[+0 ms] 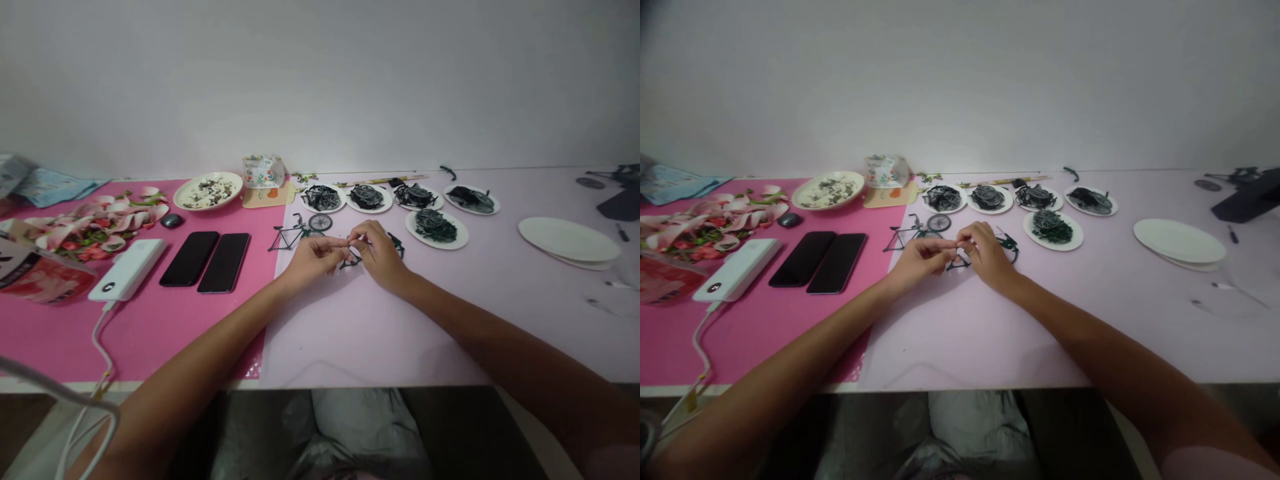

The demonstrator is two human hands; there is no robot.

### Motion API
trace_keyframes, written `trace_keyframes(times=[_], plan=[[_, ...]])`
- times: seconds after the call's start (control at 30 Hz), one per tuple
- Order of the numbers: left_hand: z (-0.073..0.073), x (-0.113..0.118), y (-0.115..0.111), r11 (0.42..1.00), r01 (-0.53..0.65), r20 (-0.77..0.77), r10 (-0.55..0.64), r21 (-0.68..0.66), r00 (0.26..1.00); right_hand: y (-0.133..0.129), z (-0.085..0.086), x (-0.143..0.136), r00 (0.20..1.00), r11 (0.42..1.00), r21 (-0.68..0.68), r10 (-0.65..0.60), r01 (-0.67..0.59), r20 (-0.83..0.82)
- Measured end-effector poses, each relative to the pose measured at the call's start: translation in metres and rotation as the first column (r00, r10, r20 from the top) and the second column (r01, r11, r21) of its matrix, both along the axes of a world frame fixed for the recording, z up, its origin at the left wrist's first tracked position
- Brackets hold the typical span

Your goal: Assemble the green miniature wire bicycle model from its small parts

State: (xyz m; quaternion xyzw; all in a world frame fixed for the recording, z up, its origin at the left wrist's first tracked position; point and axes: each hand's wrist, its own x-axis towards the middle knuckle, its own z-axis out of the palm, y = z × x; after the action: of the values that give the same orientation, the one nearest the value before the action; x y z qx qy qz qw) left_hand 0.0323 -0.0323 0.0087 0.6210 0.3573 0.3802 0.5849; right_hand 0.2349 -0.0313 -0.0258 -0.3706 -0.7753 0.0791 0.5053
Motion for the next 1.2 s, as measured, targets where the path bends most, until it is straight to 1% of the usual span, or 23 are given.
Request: trace_keyframes(times=[0.13, 0.33, 0.57, 0.7, 0.87, 0.93, 1.0, 1.07, 1.2], plan=[[-0.0025, -0.0002, 0.0009, 1.0, -0.017, -0.007, 0.018, 0.021, 1.0, -0.0005, -0.0002, -0.0004, 1.0, 0.999, -0.042, -0.019, 0.019, 0.01], [-0.0052, 0.0004, 0.0019, 0.995, -0.078, -0.028, 0.08, 0.07, 0.996, -0.0018, 0.0001, -0.0021, 0.999, 0.995, -0.097, -0.013, 0.009, -0.038], [-0.0093, 0.0005, 0.0001, 0.969, -0.116, -0.088, 0.138, 0.216, 0.987, -0.0036, 0.0011, -0.0033, 0.997, 0.996, -0.093, 0.007, -0.014, -0.072], [-0.0078, -0.0008, -0.0026, 0.94, -0.093, -0.148, 0.149, 0.327, 0.978, -0.0046, 0.0018, -0.0032, 0.998, 0.993, -0.12, 0.011, -0.019, -0.065], [-0.0082, -0.0019, -0.0036, 0.862, -0.05, -0.194, 0.169, 0.504, 0.966, -0.0052, 0.0031, -0.0033, 0.995, 0.994, -0.103, 0.03, -0.039, -0.091], [-0.0091, -0.0021, -0.0039, 0.841, -0.045, -0.207, 0.184, 0.539, 0.961, -0.0055, 0.0042, -0.0034, 0.995, 0.993, -0.11, 0.024, -0.034, -0.093], [-0.0094, -0.0023, -0.0045, 0.841, -0.044, -0.217, 0.189, 0.539, 0.958, -0.0058, 0.0054, -0.0031, 0.996, 0.992, -0.121, 0.016, -0.026, -0.085], [-0.0092, -0.0024, -0.0054, 0.853, -0.044, -0.216, 0.181, 0.52, 0.959, -0.006, 0.0066, -0.0027, 0.997, 0.992, -0.123, 0.01, -0.02, -0.083], [-0.009, -0.0022, -0.0064, 0.9, -0.079, -0.181, 0.171, 0.429, 0.968, -0.0061, 0.0068, -0.0023, 0.996, 0.992, -0.123, -0.008, -0.004, -0.091]])
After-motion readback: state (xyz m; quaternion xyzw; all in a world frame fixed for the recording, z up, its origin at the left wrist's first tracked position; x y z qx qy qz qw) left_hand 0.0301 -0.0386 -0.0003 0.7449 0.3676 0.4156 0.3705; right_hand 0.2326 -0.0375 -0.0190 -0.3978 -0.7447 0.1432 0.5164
